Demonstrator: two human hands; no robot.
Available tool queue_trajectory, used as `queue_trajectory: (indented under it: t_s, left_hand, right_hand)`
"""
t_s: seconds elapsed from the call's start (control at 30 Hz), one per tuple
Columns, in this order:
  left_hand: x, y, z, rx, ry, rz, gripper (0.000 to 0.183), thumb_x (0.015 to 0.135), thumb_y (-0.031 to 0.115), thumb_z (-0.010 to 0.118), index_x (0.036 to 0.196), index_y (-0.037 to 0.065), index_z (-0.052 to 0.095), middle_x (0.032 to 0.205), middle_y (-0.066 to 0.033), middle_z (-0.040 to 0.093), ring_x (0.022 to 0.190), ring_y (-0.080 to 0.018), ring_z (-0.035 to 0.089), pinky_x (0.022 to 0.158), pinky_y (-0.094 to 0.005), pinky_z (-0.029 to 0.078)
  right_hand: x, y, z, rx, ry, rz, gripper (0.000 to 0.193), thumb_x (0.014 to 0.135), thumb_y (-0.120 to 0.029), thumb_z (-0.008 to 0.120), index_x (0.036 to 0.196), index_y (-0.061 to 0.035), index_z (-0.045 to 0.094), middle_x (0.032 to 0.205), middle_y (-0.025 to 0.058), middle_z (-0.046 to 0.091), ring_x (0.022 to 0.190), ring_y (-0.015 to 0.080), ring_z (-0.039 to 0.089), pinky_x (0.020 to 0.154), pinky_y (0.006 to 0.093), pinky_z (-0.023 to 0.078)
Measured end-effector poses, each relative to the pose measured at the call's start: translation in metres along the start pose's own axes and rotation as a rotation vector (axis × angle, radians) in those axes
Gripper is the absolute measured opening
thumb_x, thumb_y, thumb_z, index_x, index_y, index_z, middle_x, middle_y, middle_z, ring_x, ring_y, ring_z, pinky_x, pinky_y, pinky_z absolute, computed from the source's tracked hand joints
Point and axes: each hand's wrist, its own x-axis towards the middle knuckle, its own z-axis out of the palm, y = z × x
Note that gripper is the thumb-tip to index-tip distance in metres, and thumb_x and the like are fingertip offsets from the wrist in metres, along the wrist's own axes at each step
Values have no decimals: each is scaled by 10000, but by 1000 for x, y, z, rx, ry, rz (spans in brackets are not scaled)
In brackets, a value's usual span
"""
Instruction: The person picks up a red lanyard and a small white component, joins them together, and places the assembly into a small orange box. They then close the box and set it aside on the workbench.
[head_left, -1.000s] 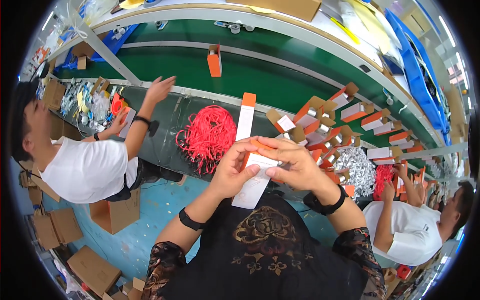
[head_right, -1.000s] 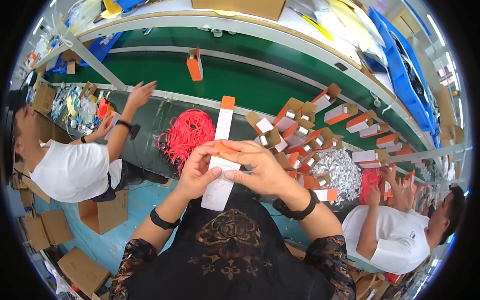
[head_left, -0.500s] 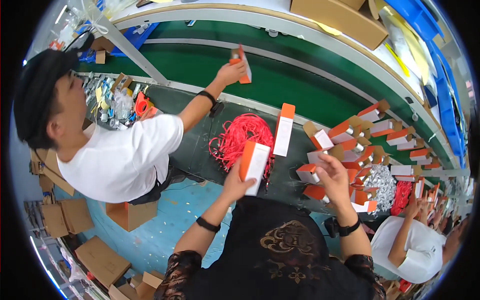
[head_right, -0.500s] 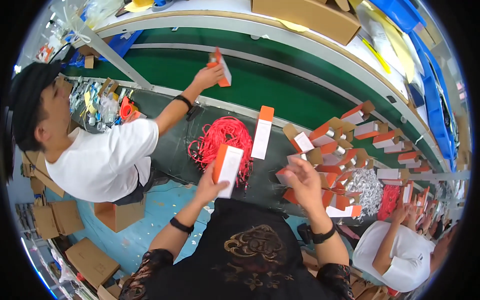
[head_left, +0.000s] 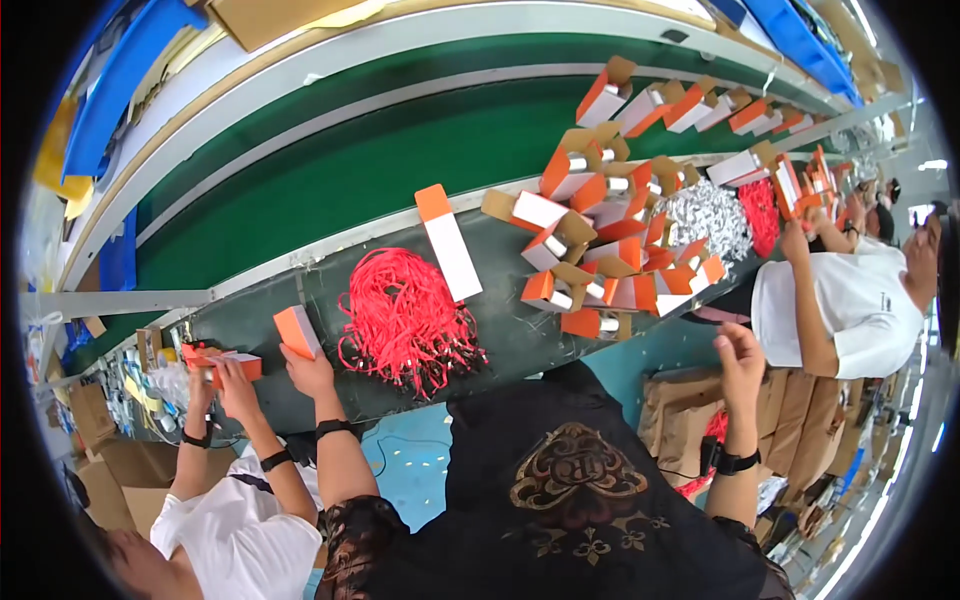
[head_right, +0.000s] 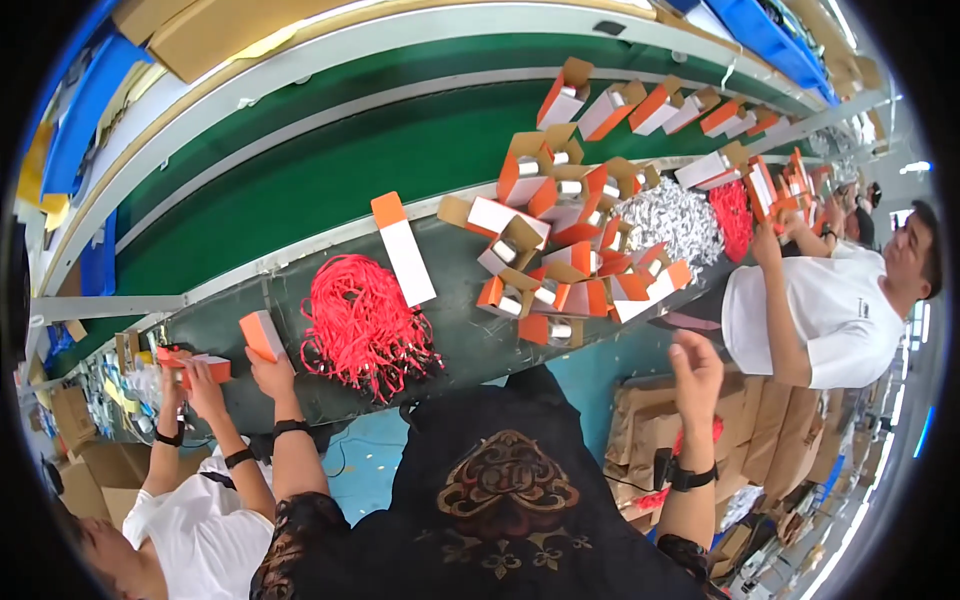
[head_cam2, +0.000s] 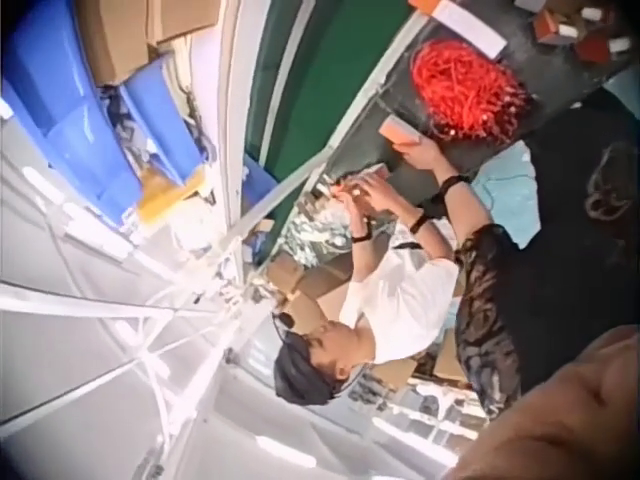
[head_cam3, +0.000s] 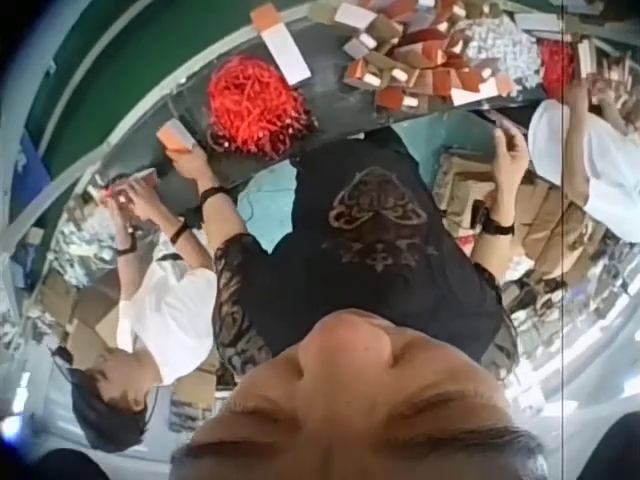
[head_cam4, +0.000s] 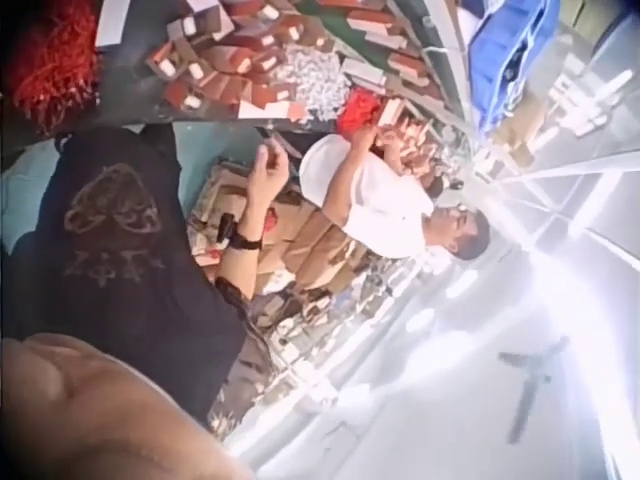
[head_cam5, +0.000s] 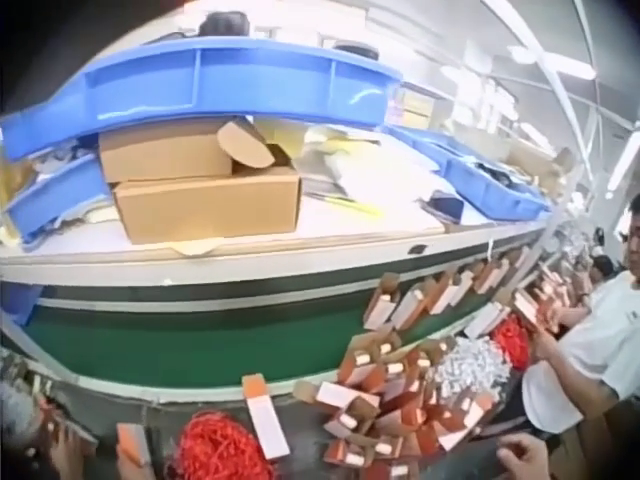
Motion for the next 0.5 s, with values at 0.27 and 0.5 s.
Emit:
queue_trajectory:
  t_s: [0.27, 0.5]
  left_hand:
    - [-73, 82, 37, -199, 63, 515, 455, 814, 124, 681, 1227, -8, 541, 1145, -206, 592, 1044, -345, 581, 916, -436, 459]
    - [-239, 165, 16, -758, -573, 287, 156, 911, 78, 618, 1027, -26, 628, 893, -51, 652, 792, -115, 597, 734, -256, 488]
  right_hand:
    - [26, 146, -59, -154, 71, 160, 270, 869, -99, 661, 1092, 48, 626, 955, 82, 670, 863, 139, 621, 773, 270, 501]
    - [131, 276, -54, -172, 172, 267, 219, 839, -143, 599, 1001, -22, 683, 923, 170, 702, 864, 292, 687, 780, 369, 531]
